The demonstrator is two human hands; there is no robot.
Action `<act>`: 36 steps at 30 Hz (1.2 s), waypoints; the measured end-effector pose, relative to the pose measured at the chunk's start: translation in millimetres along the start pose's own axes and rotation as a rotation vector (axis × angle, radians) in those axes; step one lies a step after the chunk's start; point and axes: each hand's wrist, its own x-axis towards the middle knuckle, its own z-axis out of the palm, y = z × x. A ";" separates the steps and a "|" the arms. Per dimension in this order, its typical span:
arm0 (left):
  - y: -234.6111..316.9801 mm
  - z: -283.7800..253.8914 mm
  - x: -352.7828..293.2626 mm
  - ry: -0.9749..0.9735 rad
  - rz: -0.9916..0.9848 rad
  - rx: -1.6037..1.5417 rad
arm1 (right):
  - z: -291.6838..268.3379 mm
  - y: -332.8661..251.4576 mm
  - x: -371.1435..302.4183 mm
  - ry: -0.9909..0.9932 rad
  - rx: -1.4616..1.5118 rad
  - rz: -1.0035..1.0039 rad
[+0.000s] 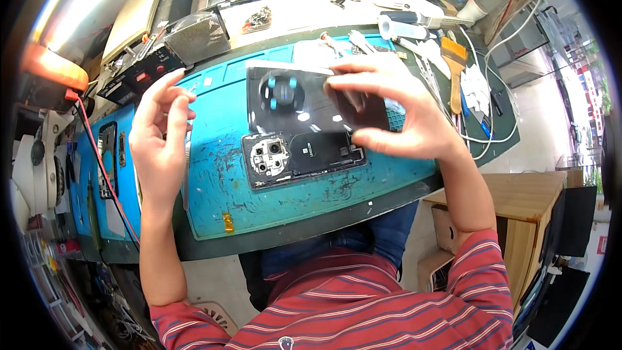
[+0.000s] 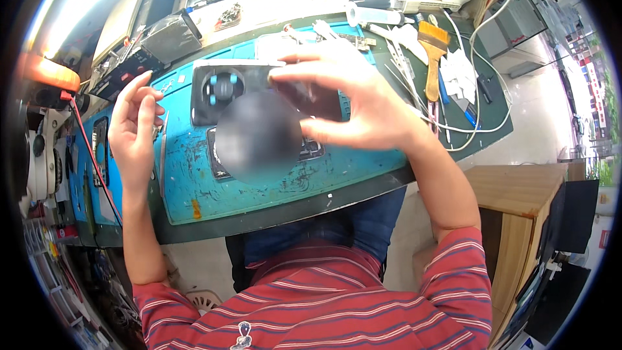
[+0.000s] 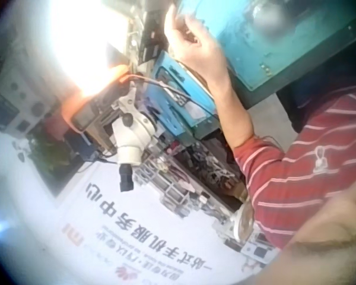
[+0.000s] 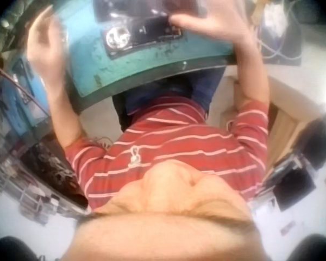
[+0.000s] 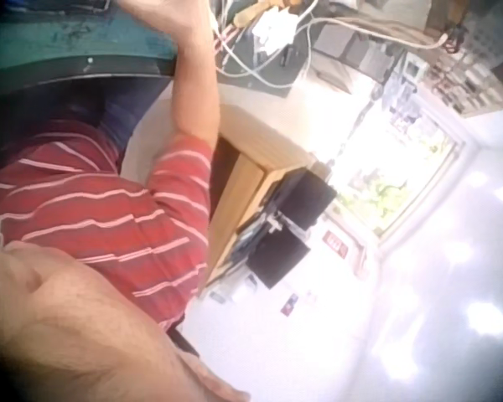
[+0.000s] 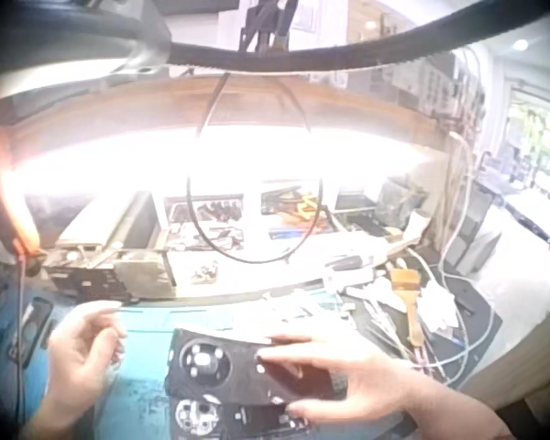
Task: The person inspects a smartphone, then applies adhesive to the internal frame and reassembles the back cover. The phone is tested by powering it on to confirm functionality.
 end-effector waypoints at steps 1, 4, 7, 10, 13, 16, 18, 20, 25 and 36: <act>0.7 -2.6 -5.3 -0.051 0.074 -0.004 | 5.2 -4.5 -1.1 -0.051 0.028 0.008; 4.5 -7.4 -22.2 -0.249 0.196 -0.006 | 14.4 -14.8 -4.4 -0.127 -0.147 -0.077; 12.2 -6.1 -34.4 -0.465 0.338 0.249 | 23.3 -19.8 -6.0 -0.171 -0.185 -0.104; 4.1 1.5 -46.1 -0.450 0.369 0.253 | 27.3 -21.5 -3.8 -0.187 -0.180 -0.093; -1.3 3.2 -44.1 -0.420 0.380 0.244 | 26.6 -21.3 -0.9 -0.197 -0.207 -0.082; 0.6 2.1 -42.4 -0.458 0.349 0.281 | 26.7 -19.7 -1.2 -0.202 -0.185 -0.058; -2.8 3.1 -42.8 -0.462 0.354 0.283 | 27.3 -20.3 0.1 -0.217 -0.193 -0.045; -1.2 3.7 -43.4 -0.470 0.327 0.297 | 28.3 -20.8 0.4 -0.215 -0.193 -0.035; 0.0 3.1 -43.9 -0.476 0.293 0.312 | 29.7 -21.0 0.8 -0.230 -0.208 -0.016; -1.6 4.2 -44.3 -0.474 0.275 0.309 | 32.4 -17.4 1.6 -0.238 -0.179 -0.011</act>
